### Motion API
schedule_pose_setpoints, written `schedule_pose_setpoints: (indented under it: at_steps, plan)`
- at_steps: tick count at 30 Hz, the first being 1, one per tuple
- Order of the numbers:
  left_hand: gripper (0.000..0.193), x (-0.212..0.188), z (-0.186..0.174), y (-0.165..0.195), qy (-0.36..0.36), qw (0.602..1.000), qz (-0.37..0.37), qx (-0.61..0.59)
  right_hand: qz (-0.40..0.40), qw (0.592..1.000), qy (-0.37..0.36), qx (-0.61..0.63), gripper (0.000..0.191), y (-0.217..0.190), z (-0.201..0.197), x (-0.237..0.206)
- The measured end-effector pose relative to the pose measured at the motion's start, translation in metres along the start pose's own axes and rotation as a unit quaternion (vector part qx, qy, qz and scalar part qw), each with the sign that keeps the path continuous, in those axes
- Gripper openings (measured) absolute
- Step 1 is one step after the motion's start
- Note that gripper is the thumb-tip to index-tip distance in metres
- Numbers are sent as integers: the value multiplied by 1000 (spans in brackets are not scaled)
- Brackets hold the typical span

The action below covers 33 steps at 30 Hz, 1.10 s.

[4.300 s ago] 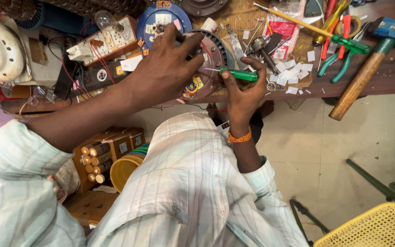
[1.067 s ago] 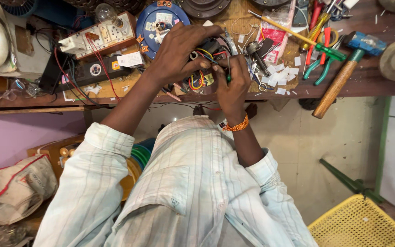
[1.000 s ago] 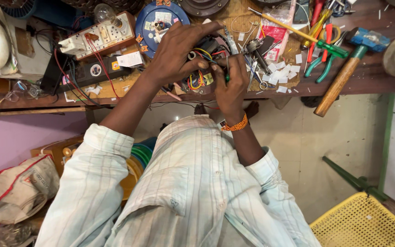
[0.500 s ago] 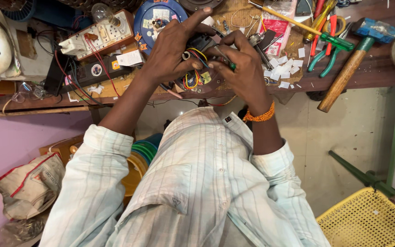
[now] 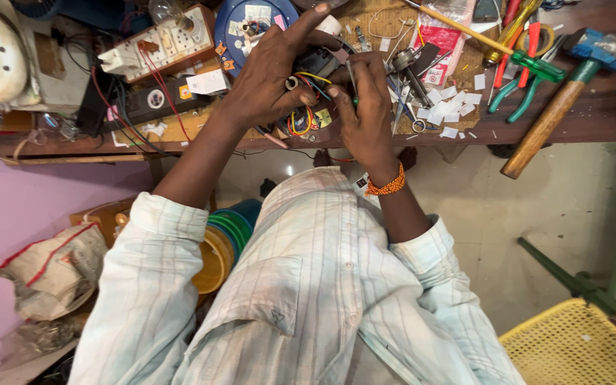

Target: The person repairs an electrical motor by hand, using a screwdriver to tighten terminal screws and pliers to cut and adjust wires. The person manipulates the internal wiring and components of the motor throughout the clip.

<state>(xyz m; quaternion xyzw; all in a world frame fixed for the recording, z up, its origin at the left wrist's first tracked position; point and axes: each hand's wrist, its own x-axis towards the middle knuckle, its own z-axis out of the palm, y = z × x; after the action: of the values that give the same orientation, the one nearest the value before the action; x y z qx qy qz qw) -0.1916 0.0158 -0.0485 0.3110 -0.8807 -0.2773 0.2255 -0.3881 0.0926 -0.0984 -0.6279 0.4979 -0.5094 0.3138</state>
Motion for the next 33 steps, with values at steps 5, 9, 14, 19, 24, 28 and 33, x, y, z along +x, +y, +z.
schedule_pose_setpoints:
  at_steps: [5,9,14,19,24,28,33]
  plan:
    - [62,-4,-13,14,83,989,87,80,68,989,64,115,19,5,-3,-13]
    - [38,-18,-33,42,-17,963,72,259,164,956,135,201,22,25,-25,-26]
    - [34,-5,-47,61,-124,931,90,332,151,957,144,200,26,43,-42,-44]
    - [36,9,-40,76,-162,929,96,320,158,946,162,233,23,54,-54,-50]
    - [32,11,-34,79,-189,915,58,351,155,944,163,242,25,64,-64,-55]
    - [37,12,-36,78,-213,907,48,359,166,935,174,263,23,69,-71,-59]
    - [21,11,-37,77,-182,943,16,280,164,928,201,268,25,75,-79,-61]
